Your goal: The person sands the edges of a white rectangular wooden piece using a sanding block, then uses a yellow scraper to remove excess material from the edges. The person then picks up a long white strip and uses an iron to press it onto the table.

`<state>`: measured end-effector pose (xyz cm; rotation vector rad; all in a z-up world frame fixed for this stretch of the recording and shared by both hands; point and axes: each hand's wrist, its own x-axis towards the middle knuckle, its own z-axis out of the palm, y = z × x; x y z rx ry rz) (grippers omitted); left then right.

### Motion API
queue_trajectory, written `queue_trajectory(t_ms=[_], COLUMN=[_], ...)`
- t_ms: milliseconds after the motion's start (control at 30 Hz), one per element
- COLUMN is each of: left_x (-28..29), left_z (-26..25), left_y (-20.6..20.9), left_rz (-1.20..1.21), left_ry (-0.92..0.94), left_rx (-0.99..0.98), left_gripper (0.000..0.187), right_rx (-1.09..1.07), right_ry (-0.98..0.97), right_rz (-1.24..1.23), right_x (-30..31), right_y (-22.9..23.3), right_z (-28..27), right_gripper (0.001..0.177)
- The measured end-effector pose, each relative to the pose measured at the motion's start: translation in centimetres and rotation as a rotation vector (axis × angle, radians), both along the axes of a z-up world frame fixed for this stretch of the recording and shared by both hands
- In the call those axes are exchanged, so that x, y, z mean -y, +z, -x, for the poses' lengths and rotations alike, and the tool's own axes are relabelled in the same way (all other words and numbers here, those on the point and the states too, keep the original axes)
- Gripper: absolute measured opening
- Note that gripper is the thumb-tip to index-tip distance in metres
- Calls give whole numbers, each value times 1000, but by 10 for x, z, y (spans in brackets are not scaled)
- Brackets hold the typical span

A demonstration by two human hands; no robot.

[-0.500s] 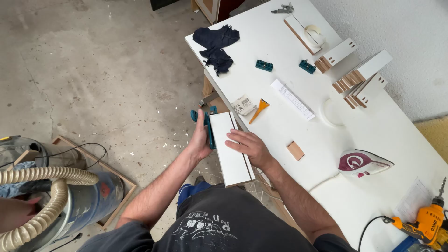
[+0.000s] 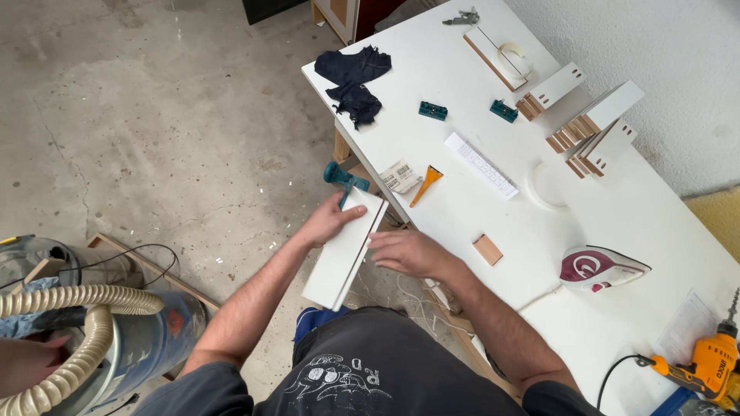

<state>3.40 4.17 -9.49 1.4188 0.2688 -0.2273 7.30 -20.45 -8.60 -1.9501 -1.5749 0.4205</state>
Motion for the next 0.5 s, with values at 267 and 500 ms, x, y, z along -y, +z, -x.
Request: queue_trajectory(t_ms=[267, 500], left_x=[-12, -15], left_z=[7, 7], left_y=[28, 17], left_rz=[-378, -330], left_ry=[-674, -699], left_rx=[258, 356], left_gripper=[42, 40], right_rx=[-66, -41], right_ry=[-105, -1], right_rz=[124, -121], right_x=[-33, -36], right_y=[99, 72], right_z=[-41, -46], right_gripper=[124, 88])
